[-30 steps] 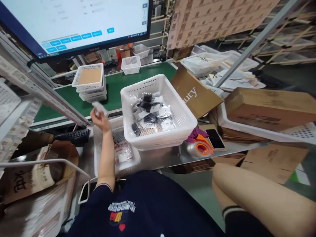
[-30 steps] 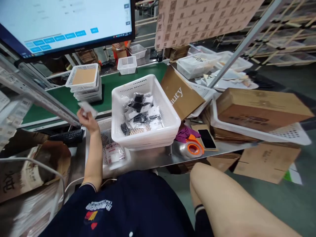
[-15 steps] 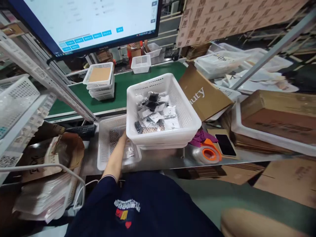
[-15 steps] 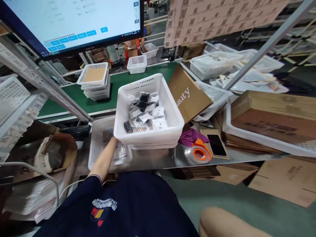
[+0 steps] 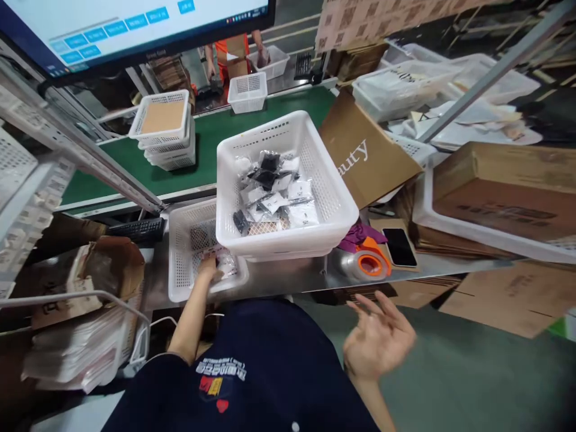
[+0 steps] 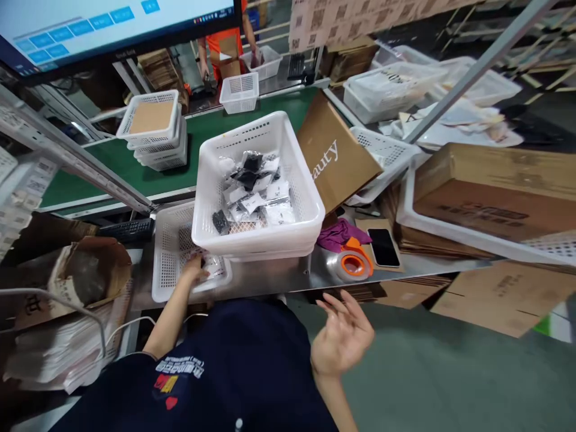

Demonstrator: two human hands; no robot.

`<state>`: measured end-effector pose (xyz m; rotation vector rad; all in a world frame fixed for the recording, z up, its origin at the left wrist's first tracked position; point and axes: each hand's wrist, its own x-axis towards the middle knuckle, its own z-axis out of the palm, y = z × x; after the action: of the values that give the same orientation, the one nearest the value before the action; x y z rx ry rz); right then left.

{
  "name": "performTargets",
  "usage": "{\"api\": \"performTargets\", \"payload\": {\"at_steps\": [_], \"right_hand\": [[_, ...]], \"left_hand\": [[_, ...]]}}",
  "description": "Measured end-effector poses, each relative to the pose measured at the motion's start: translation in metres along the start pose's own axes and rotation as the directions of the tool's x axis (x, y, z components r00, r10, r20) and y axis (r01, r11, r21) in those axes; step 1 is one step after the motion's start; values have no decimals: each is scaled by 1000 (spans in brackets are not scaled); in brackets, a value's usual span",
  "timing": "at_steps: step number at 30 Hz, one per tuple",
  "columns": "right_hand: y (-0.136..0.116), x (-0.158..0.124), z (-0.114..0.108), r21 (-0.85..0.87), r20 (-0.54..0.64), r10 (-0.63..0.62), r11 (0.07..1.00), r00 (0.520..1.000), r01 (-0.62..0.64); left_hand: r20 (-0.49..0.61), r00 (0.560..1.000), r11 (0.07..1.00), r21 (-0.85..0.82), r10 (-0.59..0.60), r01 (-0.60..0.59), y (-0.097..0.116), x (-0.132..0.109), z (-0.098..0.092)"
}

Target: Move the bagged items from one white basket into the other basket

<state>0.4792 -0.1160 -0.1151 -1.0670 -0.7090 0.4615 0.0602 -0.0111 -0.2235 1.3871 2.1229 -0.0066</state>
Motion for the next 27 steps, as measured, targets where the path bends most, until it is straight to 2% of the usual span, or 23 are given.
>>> {"api": "performTargets", "payload": {"at_steps": [2,4,6,8,13,15,16,17,18,19,20,22,23,24,25,27], "right_hand": [[4,-2,11,21,176,-34,999,984,31],[6,0,22,43,329,-110,994,938,101],[7,5,30,64,428,-153,988,891,138],[8,6,37,85,472,-160,987,867,136],[12,-6,45,86,519,-67,996,852,25],[16,-13,42,70,545,-43,998,837,5],[18,-16,39,59,557,-35,998,830,2],[21,-18,35,45,568,-27,999,822,2],[25,-19,32,28,581,-20,1000,814,5],[28,-19,28,9,594,-19,1000,804,17],[32,-19,24,-12,609,-22,999,793,36],[38,-17,18,-47,634,-44,994,772,95],[39,-15,17,-58,644,-58,990,763,124],[40,-12,17,-65,653,-70,987,754,148],[40,-10,18,-66,661,-83,984,746,167],[38,-7,23,-60,671,-107,979,733,197]], "left_hand": [[25,998,997,43,-62,61,-8,-6,1],[-3,996,994,57,-91,91,-16,-7,-10],[-55,993,993,53,-101,104,-20,-7,-24],[-75,994,995,37,-85,88,-20,-6,-29],[-41,998,994,-100,-39,34,-4,-8,-9],[-123,991,981,-193,-49,24,-4,-12,-17],[-199,978,969,-245,-62,11,-5,-16,-27],[-299,951,954,-299,-79,-15,-6,-20,-43],[-413,905,934,-352,-100,-57,-6,-25,-61],[-532,837,910,-398,-125,-117,-2,-30,-81],[-644,749,884,-429,-153,-188,4,-35,-102],[-823,533,825,-431,-194,-365,29,-46,-137],[-881,431,798,-399,-196,-452,47,-51,-151],[-921,355,767,-341,-158,-543,65,-55,-162],[-941,332,731,-268,-60,-628,82,-59,-170],[-884,394,620,-166,251,-767,108,-61,-175]]}}
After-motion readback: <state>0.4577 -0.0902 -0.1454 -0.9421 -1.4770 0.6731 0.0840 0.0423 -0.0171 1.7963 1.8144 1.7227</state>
